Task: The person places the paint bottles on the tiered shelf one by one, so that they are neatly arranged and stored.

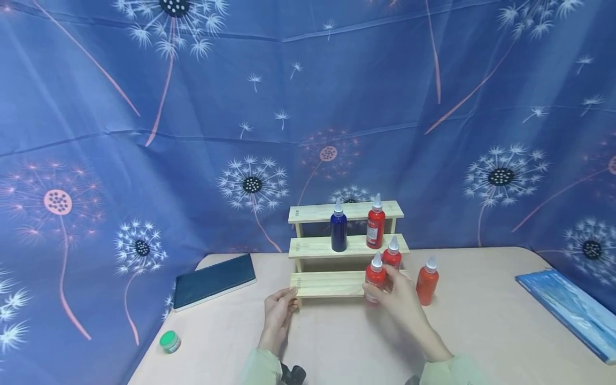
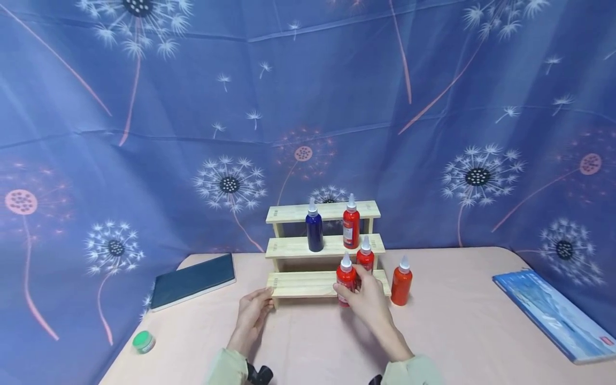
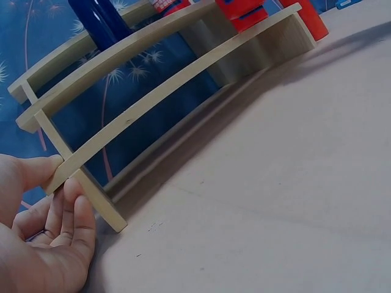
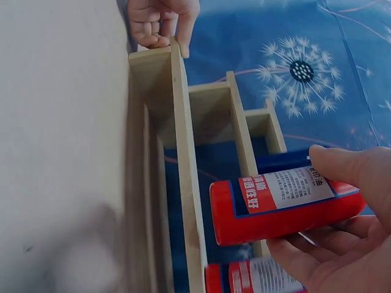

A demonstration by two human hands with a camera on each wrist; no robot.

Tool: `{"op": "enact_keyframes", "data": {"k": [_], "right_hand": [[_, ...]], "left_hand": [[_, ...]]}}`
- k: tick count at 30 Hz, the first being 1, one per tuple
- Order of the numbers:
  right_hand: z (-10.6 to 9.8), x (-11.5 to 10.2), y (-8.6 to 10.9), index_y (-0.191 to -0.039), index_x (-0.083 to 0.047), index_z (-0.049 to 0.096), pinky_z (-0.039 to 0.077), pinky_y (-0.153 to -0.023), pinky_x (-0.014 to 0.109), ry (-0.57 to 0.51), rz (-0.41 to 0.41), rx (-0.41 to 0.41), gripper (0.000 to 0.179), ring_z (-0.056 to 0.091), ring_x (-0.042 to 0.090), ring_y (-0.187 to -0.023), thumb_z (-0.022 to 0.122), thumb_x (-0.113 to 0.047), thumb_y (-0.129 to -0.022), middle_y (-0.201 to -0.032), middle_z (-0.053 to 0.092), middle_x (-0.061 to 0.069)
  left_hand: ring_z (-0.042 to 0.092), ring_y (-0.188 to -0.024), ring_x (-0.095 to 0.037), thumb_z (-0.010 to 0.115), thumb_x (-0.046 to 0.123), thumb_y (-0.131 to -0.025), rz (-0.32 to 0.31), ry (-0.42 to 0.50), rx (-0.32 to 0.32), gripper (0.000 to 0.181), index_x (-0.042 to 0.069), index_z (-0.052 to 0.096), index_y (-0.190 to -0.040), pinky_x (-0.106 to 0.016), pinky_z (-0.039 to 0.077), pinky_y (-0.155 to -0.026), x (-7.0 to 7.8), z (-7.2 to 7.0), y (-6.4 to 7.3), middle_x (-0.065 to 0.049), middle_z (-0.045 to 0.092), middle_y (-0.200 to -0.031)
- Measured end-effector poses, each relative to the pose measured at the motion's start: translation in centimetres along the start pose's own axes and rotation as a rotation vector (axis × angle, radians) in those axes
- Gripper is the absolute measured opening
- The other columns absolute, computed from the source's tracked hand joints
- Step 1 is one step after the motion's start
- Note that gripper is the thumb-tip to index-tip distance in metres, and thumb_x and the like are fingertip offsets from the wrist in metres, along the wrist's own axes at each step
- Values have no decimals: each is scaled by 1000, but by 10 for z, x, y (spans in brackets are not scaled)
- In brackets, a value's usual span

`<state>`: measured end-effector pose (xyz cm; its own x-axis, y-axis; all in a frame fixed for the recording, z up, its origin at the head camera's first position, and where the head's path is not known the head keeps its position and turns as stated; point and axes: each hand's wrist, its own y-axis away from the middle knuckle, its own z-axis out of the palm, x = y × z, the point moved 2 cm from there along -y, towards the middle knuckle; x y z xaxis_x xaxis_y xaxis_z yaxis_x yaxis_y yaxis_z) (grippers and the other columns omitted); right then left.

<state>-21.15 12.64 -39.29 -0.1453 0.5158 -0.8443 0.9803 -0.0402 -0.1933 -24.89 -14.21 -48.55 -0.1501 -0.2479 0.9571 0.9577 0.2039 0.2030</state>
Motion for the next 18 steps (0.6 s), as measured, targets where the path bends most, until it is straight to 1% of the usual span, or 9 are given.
{"op": "enact_keyframes", "data": {"k": [3,7,12,18], "right_hand": [[10,-3,-9,-131,2,53,49,-100,50,-12,-25,-3,53,57,39,-120,75,-15,-86,-126,62,22],[18,-4,-17,-132,0,52,49,-100,50,-28,-24,-12,52,57,39,-120,74,-14,-87,-127,61,21],[26,-5,-27,-132,-1,52,49,-100,50,-36,-32,-8,51,58,38,-118,74,-14,-87,-126,62,21],[33,-6,-34,-132,2,52,49,-101,50,-24,-22,0,53,59,36,-115,74,-16,-87,-124,62,22]], "left_hand": [[58,-65,-6,66,11,-91,11,-4,-9,35,-14,58,-115,-16,52,-61,0,-1,0,0,64,-79],[59,-65,-6,66,12,-91,15,-13,-18,36,-14,58,-116,-16,53,-61,-3,0,-1,-1,65,-80],[59,-65,-6,66,12,-91,14,-11,-6,37,-14,58,-116,-16,54,-62,-3,0,-2,-1,65,-81],[59,-65,-6,67,12,-90,15,-18,9,37,-14,58,-115,-15,54,-62,-2,-1,-2,-2,64,-81]]}}
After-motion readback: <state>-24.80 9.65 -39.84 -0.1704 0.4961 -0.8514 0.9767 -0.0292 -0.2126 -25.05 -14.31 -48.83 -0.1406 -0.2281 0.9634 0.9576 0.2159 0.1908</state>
